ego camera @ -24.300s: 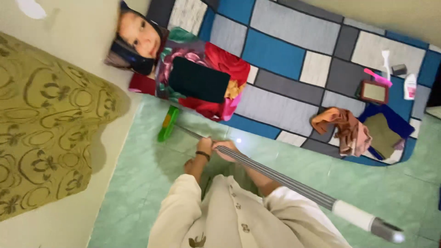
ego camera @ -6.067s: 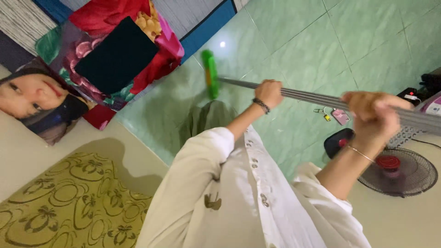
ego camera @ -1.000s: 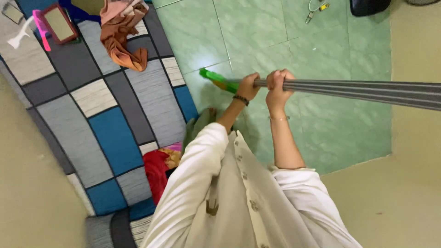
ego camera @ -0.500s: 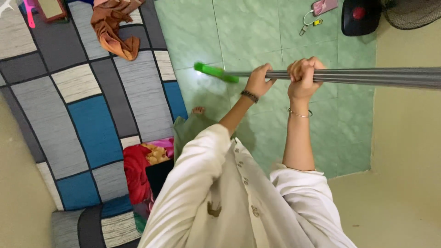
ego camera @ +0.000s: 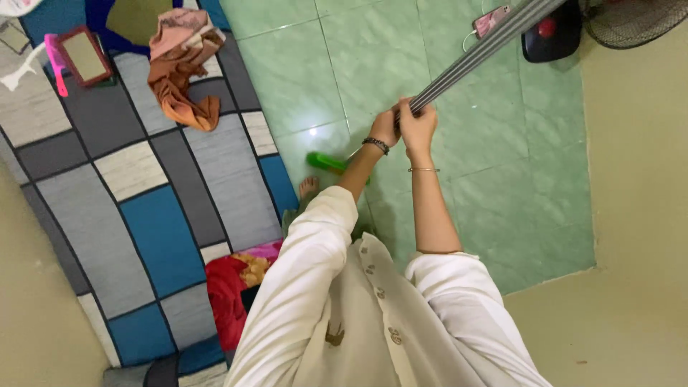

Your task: The person sweeps the tiled floor of a bedroom using a green broom with a long handle. They move the broom back and forth across the floor, covering different areas of the room.

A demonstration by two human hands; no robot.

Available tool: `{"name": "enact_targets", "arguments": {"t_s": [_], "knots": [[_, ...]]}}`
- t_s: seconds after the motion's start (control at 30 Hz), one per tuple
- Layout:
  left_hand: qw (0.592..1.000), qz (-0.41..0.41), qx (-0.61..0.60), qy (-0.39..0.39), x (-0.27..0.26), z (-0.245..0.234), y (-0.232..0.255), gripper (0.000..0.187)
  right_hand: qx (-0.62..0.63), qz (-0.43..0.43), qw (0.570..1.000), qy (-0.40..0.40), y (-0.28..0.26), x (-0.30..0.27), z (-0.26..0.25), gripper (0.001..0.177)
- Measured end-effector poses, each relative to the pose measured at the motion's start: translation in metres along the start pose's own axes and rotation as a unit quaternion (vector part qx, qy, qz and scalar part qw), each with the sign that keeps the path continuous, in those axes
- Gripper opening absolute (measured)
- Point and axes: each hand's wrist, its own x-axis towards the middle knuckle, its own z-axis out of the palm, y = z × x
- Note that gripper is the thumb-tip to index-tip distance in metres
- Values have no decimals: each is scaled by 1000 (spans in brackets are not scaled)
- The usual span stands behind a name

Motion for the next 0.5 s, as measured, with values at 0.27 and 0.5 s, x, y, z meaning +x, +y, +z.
{"name": "enact_targets", "arguments": {"t_s": [0.27, 0.5], "knots": [[980, 100, 166, -45, 146, -9, -64, 36, 80, 71, 983, 152, -17, 40, 51, 17], [868, 232, 298, -322, 136, 53, -92, 27, 148, 184, 970, 60, -67, -54, -18, 50]]}}
